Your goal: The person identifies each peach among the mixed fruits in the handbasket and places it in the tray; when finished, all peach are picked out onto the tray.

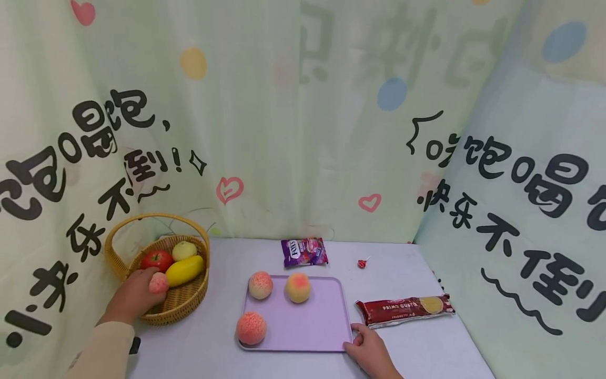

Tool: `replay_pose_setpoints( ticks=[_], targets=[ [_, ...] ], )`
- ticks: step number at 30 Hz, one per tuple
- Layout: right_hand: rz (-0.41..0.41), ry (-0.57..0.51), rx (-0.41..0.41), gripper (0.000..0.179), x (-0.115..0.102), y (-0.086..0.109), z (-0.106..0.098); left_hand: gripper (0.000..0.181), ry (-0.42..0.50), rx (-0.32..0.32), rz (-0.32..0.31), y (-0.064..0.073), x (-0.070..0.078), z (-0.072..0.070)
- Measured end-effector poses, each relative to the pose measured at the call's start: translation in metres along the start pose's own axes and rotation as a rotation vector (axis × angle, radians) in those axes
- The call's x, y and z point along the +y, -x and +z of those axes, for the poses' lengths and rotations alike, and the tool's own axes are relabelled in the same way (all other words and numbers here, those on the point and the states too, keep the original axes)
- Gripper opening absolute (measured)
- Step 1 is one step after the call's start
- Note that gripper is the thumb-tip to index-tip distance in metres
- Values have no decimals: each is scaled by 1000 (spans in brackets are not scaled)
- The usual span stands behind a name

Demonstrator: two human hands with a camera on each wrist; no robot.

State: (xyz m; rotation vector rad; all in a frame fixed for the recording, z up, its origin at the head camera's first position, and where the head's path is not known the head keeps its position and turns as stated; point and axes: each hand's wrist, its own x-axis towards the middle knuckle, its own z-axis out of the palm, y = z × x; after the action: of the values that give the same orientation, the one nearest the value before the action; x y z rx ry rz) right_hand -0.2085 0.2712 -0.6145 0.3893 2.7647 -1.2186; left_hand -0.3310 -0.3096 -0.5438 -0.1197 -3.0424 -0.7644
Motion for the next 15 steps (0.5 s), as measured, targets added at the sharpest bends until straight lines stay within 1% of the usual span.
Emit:
replay_pose_setpoints(
  ticks=[4, 9, 12, 15],
  targets=[
    [5, 0, -2, 58, -1, 1, -1, 75, 17, 22, 38, 0, 7, -2],
    [9, -2, -5, 57, -1, 2, -1, 75, 65, 43, 91, 2, 17, 1],
    [9, -3, -7, 57, -2, 2, -1, 71, 94, 40, 107, 4, 23, 3],
    [6, -1, -7, 57, -2, 1, -2, 70, 115, 30, 107, 7, 29, 4]
  ],
)
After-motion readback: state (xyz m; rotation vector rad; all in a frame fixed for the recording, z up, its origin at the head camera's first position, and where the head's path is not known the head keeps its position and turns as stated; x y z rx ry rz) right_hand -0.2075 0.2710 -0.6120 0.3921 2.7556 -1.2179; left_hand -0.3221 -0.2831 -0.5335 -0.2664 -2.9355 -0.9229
